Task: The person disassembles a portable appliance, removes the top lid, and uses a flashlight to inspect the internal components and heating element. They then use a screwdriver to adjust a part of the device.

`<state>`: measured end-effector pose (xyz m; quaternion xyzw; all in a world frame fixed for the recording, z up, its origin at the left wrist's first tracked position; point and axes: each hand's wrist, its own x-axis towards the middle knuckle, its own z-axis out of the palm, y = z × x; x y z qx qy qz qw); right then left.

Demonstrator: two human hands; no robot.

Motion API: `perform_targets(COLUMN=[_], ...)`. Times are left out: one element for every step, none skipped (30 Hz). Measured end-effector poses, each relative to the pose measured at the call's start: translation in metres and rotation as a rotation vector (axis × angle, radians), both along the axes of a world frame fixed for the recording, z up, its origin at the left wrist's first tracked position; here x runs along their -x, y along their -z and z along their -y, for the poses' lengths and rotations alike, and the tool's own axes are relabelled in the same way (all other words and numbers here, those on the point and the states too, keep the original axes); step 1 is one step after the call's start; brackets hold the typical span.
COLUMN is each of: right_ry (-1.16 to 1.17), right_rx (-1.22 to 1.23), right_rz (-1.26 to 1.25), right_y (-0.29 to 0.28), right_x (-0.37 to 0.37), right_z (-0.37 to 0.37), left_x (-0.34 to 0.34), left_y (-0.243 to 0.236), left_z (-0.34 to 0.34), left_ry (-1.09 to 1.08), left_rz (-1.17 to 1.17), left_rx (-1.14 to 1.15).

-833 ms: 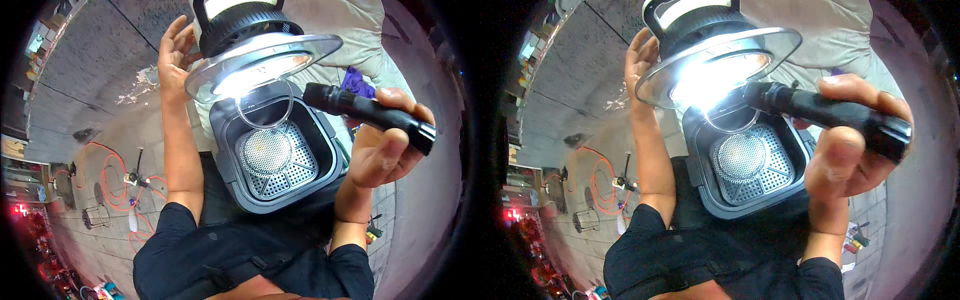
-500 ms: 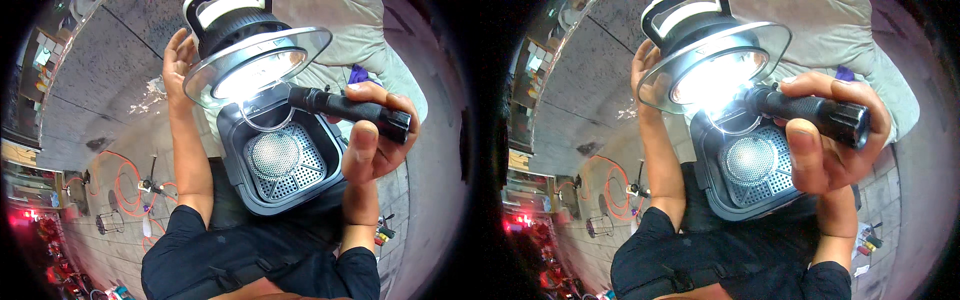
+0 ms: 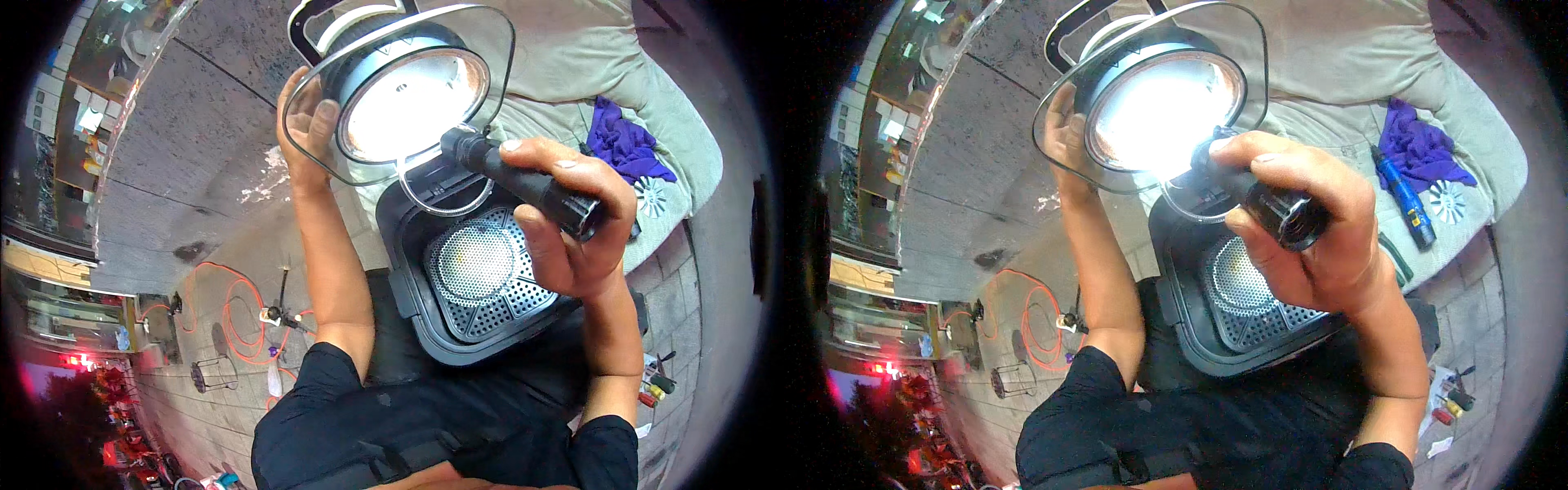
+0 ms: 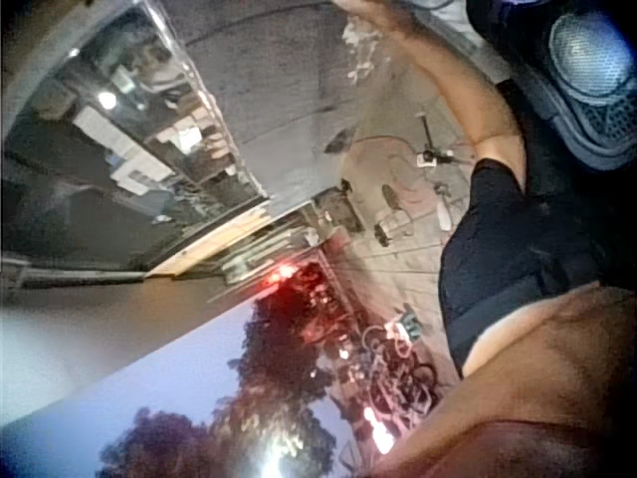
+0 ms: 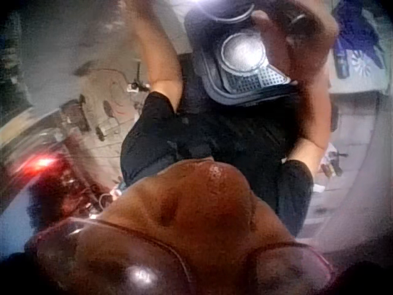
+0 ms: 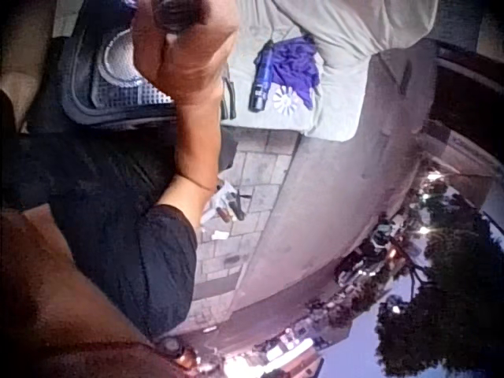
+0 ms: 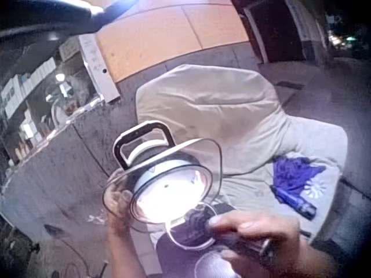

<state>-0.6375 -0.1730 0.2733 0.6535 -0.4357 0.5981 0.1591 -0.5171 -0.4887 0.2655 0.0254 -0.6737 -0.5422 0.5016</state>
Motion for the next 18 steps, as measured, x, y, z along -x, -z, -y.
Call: perform_targets(right_ry=[-0.003,-0.01,-0.017,-0.027,-0.033,-0.021,-0.009,0.022,0.053,0.079,0.103,0.127,0.152,0.17,0.187,0.195,0.197,0.2], right_rx=[-0.002,-0.012,-0.021,-0.023,-0.031,-0.036,-0.042,-0.045,-0.048,-0.029,-0.01,0.008,0.034,0.049,0.064,0.07,0.078,0.086], right_rz=[-0.006,-0.015,-0.024,-0.019,-0.021,-0.025,-0.026,-0.035,-0.044,-0.055,-0.068,-0.079,-0.091,-0.104,-0.116,-0.13,-0.135,-0.14], right_y=[0.001,0.001,0.003,0.005,0.007,0.008,0.01,0.011,0.012,0.012,0.013,0.014,0.012,0.012,0.012,0.013,0.013,0.013], right_x=[0.001,0.001,0.002,0.001,0.001,0.001,0.001,0.001,0.002,0.003,0.004,0.006,0.005,0.005,0.005,0.005,0.004,0.004], right_z=[0.001,0.002,0.003,0.005,0.007,0.007,0.008,0.007,0.006,0.007,0.009,0.01,0.012,0.014,0.015,0.016,0.018,0.019], left_x=[0.002,0.001,0.0,-0.001,0.001,0.002,0.003,0.004,0.003,0.002,0.003,0.003,0.003,0.004,0.004,0.004,0.004,0.004], left_y=[0.0,0.004,0.008,0.01,0.011,0.011,0.012,0.011,0.011,0.01,0.01,0.011,0.012,0.011,0.01,0.009,0.008,0.007], left_z=[0.003,0.008,0.015,0.021,0.023,0.024,0.025,0.024,0.021,0.02,0.022,0.023,0.024,0.024,0.021,0.019,0.018,0.017], left_ry=[0.029,0.006,-0.019,-0.044,-0.021,0.002,0.024,0.022,0.021,0.02,0.017,0.014,0.012,0.024,0.037,0.049,0.042,0.035], left_rz=[-0.026,-0.008,0.011,0.03,0.022,0.015,0.008,0.018,0.029,0.041,0.038,0.036,0.034,0.025,0.017,0.01,0.011,0.012], left_rx=[-0.01,0.007,0.023,0.041,0.034,0.028,0.022,0.015,0.008,0.001,-0.005,-0.012,-0.018,-0.054,-0.089,-0.124,-0.129,-0.134])
